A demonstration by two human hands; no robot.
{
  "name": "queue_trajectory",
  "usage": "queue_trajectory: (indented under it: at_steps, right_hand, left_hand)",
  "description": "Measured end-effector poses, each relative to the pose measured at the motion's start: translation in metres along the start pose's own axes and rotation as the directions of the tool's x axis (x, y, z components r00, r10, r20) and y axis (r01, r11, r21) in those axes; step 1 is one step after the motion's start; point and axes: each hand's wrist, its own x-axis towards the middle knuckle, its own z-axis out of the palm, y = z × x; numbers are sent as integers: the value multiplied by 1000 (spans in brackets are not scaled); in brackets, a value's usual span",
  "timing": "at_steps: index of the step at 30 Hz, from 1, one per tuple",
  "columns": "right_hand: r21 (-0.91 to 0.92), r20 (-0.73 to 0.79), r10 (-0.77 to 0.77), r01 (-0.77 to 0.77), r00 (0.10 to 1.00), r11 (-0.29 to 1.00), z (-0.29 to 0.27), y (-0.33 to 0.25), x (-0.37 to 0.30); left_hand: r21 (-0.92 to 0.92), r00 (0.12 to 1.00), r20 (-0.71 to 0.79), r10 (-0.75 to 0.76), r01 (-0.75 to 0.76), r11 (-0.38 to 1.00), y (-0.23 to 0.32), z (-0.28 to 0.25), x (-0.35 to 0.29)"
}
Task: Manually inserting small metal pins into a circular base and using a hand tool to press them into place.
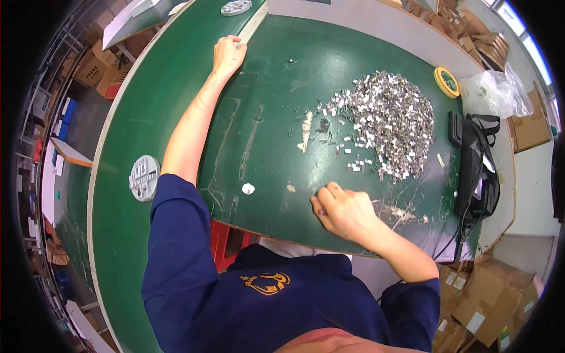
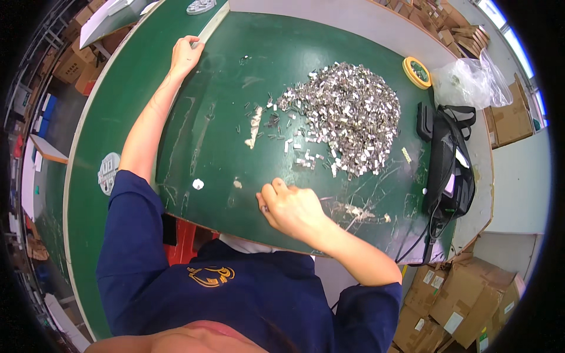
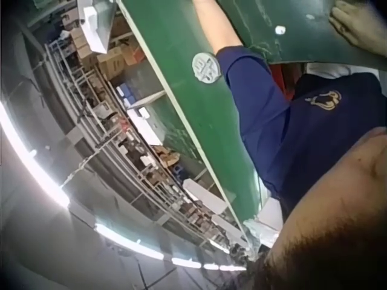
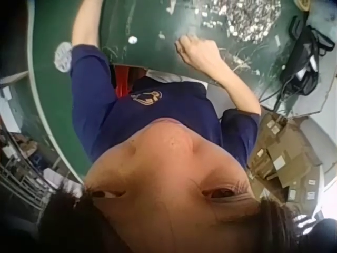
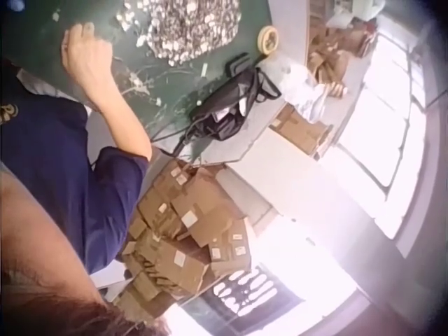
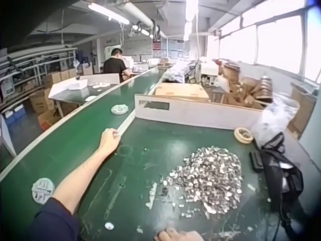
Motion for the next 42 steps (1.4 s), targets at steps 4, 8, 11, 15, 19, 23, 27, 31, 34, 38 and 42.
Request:
queue_trajectory:
  at_steps: [4, 8, 11, 15, 19, 23, 27, 31, 34, 38, 42]
  right_hand:
    - [9, 7, 28, -28, 1000, 1000, -3, -3, -1]
    - [24, 43, 35, -36, 998, 999, -6, -5, -1]
    - [19, 75, 67, -68, 995, 997, -11, 0, 4]
    - [30, 122, 140, -145, 983, 989, -13, -2, 5]
    - [83, 129, 61, -72, 990, 994, -15, 9, 8]
    - [65, 137, 54, -63, 989, 996, -12, 4, 6]
    - [93, 128, 72, -84, 989, 992, -13, 5, 3]
    - [98, 57, 317, -321, 947, 942, -26, 23, 3]
    - [140, -150, 483, -465, 863, 874, -59, 43, 3]
    - [250, -152, 497, -454, 854, 855, -76, 71, 4]
    - [319, -8, 379, -357, 925, 878, -73, 71, -2]
  left_hand:
    - [78, 997, -49, 68, -64, 995, -16, 13, 34]
    - [102, 986, -89, 138, -128, 986, -38, 36, 76]
    - [125, 982, -91, 164, -152, 980, -43, 54, 107]
    - [230, 999, 36, 18, -26, 973, -43, 83, 145]
    - [315, 998, 42, -42, 27, 949, -62, 85, 169]
    - [272, 997, 54, 52, -65, 960, -71, 87, 182]
    - [247, 993, 36, 114, -119, 962, -65, 79, 173]
    - [138, 992, -64, 109, -100, 985, -52, 60, 141]
    - [38, 988, -88, 123, -120, 992, -42, 23, 124]
    - [-177, 969, -196, 149, -184, 967, 5, -14, 91]
    - [-358, 961, -222, 165, -237, 903, 51, -56, 43]
